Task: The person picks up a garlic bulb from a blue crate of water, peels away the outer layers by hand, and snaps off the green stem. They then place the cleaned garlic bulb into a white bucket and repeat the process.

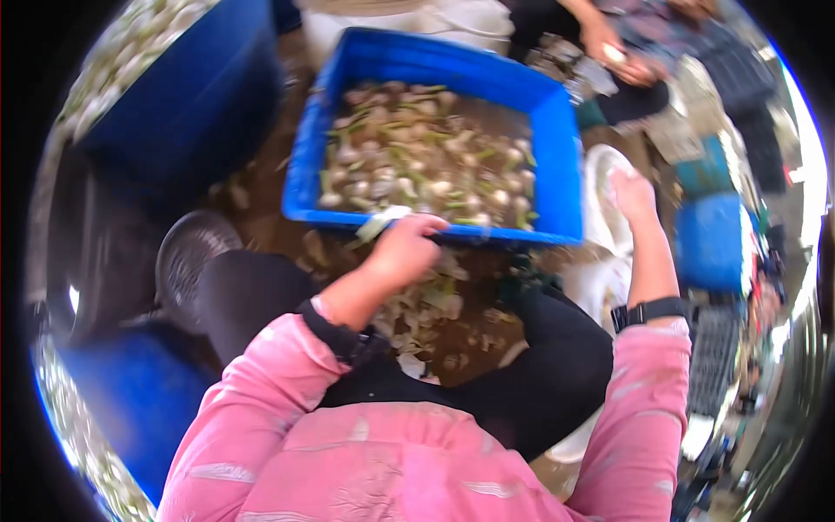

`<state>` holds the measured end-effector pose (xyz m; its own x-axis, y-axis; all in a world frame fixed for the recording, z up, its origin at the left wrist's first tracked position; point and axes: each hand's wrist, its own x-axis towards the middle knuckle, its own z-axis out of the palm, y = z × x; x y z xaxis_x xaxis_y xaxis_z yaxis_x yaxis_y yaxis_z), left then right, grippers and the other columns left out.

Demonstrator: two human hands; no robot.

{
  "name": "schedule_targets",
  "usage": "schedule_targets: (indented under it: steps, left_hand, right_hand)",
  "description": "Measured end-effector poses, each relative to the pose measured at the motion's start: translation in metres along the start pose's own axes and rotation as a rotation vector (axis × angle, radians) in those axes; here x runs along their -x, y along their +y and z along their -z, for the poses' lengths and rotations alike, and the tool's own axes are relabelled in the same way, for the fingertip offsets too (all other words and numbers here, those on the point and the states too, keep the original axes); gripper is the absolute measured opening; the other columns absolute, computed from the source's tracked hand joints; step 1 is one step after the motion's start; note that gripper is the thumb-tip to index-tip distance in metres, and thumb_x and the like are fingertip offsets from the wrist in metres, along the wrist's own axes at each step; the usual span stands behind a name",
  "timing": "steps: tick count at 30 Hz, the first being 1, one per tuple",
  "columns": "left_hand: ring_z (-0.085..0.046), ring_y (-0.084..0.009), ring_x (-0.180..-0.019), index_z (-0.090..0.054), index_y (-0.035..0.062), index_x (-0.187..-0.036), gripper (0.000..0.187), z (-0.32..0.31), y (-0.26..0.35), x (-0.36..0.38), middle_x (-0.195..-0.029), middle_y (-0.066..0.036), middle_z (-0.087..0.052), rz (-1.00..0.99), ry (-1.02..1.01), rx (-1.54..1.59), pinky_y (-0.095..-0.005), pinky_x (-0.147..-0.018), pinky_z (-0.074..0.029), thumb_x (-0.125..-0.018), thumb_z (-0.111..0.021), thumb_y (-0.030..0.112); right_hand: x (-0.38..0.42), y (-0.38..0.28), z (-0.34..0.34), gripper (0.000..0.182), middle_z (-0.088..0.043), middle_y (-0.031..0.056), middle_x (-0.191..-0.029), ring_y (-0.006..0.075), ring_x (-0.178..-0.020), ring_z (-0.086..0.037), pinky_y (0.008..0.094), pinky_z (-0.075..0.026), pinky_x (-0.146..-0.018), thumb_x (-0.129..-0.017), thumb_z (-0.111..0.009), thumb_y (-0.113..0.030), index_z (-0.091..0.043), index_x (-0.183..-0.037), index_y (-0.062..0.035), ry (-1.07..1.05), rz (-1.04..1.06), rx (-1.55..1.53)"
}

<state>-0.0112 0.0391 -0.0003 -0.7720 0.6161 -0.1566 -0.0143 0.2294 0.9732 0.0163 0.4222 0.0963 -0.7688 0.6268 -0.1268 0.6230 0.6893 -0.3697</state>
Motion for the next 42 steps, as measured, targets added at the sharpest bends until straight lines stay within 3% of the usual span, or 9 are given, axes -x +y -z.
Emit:
schedule_targets:
  steps: [2, 6, 13, 16, 19, 24, 27, 33, 42]
  left_hand:
    - [-0.049, -0.0296, -0.095, -0.058, 0.004, -0.09, 0.025, 0.003, 0.019, 0.011, -0.096, -0.014, -0.056, -0.125, 0.07, -0.315, -0.0332, -0.084, -0.038, -0.066, -0.053, 0.011]
    - [-0.054, -0.0246, -0.082, -0.058, 0.004, -0.084, 0.017, 0.013, 0.04, 0.002, -0.082, -0.01, -0.058, -0.14, 0.299, -0.25, -0.0311, -0.075, -0.041, -0.07, -0.056, 0.014]
    - [-0.051, -0.006, -0.068, -0.052, 0.0009, -0.088, 0.011, 0.031, 0.027, -0.029, -0.075, -0.002, -0.055, 0.231, 0.233, 0.359, -0.0206, -0.062, -0.042, -0.08, -0.048, 0.008]
    - [-0.051, -0.007, -0.071, -0.053, 0.0026, -0.088, 0.011, 0.041, 0.019, -0.045, -0.077, -0.002, -0.055, 0.327, 0.215, 0.499, -0.02, -0.061, -0.041, -0.081, -0.046, 0.009]
    - [-0.051, -0.0084, -0.07, -0.052, 0.0041, -0.092, 0.014, 0.044, 0.003, -0.06, -0.076, -0.002, -0.055, 0.35, 0.232, 0.768, -0.0202, -0.06, -0.041, -0.082, -0.045, 0.012]
    - [-0.056, -0.0166, -0.07, -0.042, 0.006, -0.112, 0.043, 0.072, 0.012, -0.082, -0.081, -0.007, -0.057, 0.61, 0.287, 1.382, -0.0243, -0.058, -0.044, -0.086, -0.039, 0.04]
    - [-0.058, -0.0162, -0.069, -0.042, 0.0045, -0.109, 0.036, 0.073, 0.004, -0.085, -0.084, -0.011, -0.059, 0.382, 0.041, 1.552, -0.0246, -0.056, -0.045, -0.086, -0.042, 0.033]
    - [-0.055, -0.0139, -0.074, -0.034, 0.0076, -0.118, 0.04, 0.069, 0.028, -0.069, -0.091, -0.008, -0.056, 0.188, 0.088, 1.114, -0.0231, -0.059, -0.043, -0.082, -0.049, 0.015]
    - [-0.053, -0.0109, -0.078, -0.036, 0.002, -0.115, 0.043, 0.07, 0.038, -0.026, -0.097, -0.008, -0.055, -0.041, 0.219, 0.569, -0.0232, -0.066, -0.044, -0.078, -0.056, 0.011]
  right_hand:
    - [0.032, -0.085, -0.042, 0.031, -0.06, 0.0158, -0.087, 0.0263, -0.081, -0.058, 0.0336, -0.043, -0.072, -0.073, -0.053, -0.031, -0.06, -0.091, -0.0063, -0.367, 0.087, -0.114]
    - [-0.001, -0.146, -0.145, 0.028, -0.06, 0.0144, -0.085, 0.0293, -0.083, -0.056, 0.0355, -0.044, -0.075, -0.073, -0.051, -0.03, -0.062, -0.087, -0.0085, -0.434, 0.599, 0.239]
    - [-0.08, -0.165, -0.269, 0.029, -0.054, 0.0117, -0.108, 0.0299, -0.095, -0.053, 0.0431, -0.042, -0.079, -0.076, -0.04, -0.01, -0.054, -0.101, -0.0078, -0.049, 0.402, 0.43]
    - [-0.078, -0.172, -0.295, 0.028, -0.055, 0.0174, -0.102, 0.0323, -0.092, -0.054, 0.0416, -0.042, -0.079, -0.073, -0.043, -0.008, -0.055, -0.098, -0.0043, -0.409, 0.288, 0.509]
    - [-0.079, -0.187, -0.294, 0.027, -0.056, 0.0172, -0.099, 0.0326, -0.092, -0.053, 0.0402, -0.042, -0.078, -0.074, -0.044, -0.011, -0.055, -0.098, -0.0033, -0.676, 0.446, 0.57]
    - [0.008, -0.223, -0.185, 0.013, -0.057, 0.0173, -0.079, 0.0344, -0.079, -0.054, 0.0434, -0.041, -0.069, -0.073, -0.045, -0.007, -0.054, -0.082, -0.0027, -0.339, 0.61, 0.022]
    - [0.056, -0.222, -0.158, 0.014, -0.058, 0.013, -0.077, 0.0314, -0.077, -0.055, 0.0396, -0.041, -0.07, -0.071, -0.05, -0.007, -0.055, -0.084, -0.0049, -0.184, 0.724, -0.019]
    - [0.095, -0.223, -0.128, 0.021, -0.06, 0.0158, -0.08, 0.0294, -0.072, -0.058, 0.0329, -0.045, -0.063, -0.076, -0.055, -0.013, -0.059, -0.093, -0.0015, -0.139, 0.406, -0.432]
    - [0.137, -0.229, -0.116, 0.012, -0.056, 0.0148, -0.066, 0.0301, -0.06, -0.055, 0.0364, -0.043, -0.055, -0.074, -0.053, -0.014, -0.059, -0.071, -0.0032, -0.011, 0.593, -0.182]
